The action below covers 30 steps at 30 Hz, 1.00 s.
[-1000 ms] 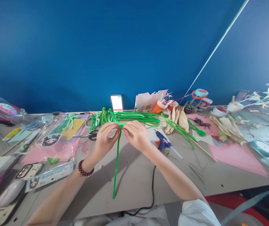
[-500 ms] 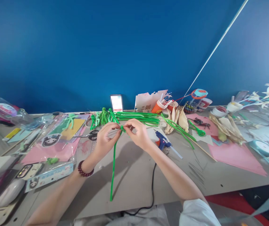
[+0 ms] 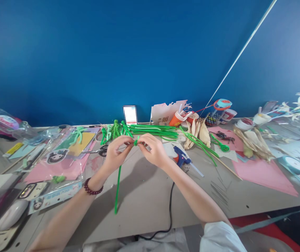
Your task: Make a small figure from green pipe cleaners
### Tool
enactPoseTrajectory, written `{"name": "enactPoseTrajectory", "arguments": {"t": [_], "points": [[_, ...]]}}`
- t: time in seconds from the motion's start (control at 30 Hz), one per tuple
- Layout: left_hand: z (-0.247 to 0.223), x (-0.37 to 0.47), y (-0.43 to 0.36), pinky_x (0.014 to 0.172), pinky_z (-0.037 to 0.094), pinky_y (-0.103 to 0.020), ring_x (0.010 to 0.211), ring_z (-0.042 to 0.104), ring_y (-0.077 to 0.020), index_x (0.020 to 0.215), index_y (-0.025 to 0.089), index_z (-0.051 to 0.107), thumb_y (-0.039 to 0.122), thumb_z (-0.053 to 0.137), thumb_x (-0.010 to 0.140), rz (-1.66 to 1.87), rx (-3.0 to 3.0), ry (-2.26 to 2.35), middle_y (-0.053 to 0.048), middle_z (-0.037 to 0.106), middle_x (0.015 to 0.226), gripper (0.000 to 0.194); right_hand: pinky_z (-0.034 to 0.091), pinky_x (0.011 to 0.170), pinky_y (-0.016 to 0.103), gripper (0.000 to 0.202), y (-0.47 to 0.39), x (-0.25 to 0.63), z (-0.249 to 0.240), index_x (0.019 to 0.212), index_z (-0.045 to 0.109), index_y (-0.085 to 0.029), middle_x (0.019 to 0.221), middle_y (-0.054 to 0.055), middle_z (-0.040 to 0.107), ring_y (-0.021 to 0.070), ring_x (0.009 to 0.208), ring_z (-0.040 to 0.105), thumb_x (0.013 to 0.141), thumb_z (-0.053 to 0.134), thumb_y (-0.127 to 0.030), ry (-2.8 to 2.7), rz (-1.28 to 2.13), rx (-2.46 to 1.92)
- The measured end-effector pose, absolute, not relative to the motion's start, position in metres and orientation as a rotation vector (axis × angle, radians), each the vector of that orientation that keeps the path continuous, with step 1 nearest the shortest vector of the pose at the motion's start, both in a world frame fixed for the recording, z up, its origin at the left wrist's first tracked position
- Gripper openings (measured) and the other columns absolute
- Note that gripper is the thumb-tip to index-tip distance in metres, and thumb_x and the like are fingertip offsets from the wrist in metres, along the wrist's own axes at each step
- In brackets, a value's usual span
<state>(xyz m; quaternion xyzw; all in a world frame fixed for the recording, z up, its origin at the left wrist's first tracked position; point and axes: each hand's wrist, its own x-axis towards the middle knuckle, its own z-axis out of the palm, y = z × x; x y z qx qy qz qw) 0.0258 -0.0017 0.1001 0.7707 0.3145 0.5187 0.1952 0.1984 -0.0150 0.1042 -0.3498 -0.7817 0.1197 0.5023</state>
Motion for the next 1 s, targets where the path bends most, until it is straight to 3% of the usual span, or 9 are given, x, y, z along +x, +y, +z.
{"name": "enactPoseTrajectory", "arguments": {"t": [1.0], "points": [[0.094, 0.021, 0.002, 0.069, 0.048, -0.031, 0.078, 0.06, -0.0159, 0.084, 0.018, 0.061, 0.015, 0.051, 0.086, 1.438, 2.492, 0.768, -0.007, 0.067, 0.084, 0.011, 0.049, 0.076, 0.033, 0.019, -0.016, 0.212, 0.106, 0.09, 0.063, -0.021, 0.091, 0.007, 0.067, 0.0187, 0.085, 0.06, 0.087, 0.046, -0.013, -2.184, -0.068, -0.848]]}}
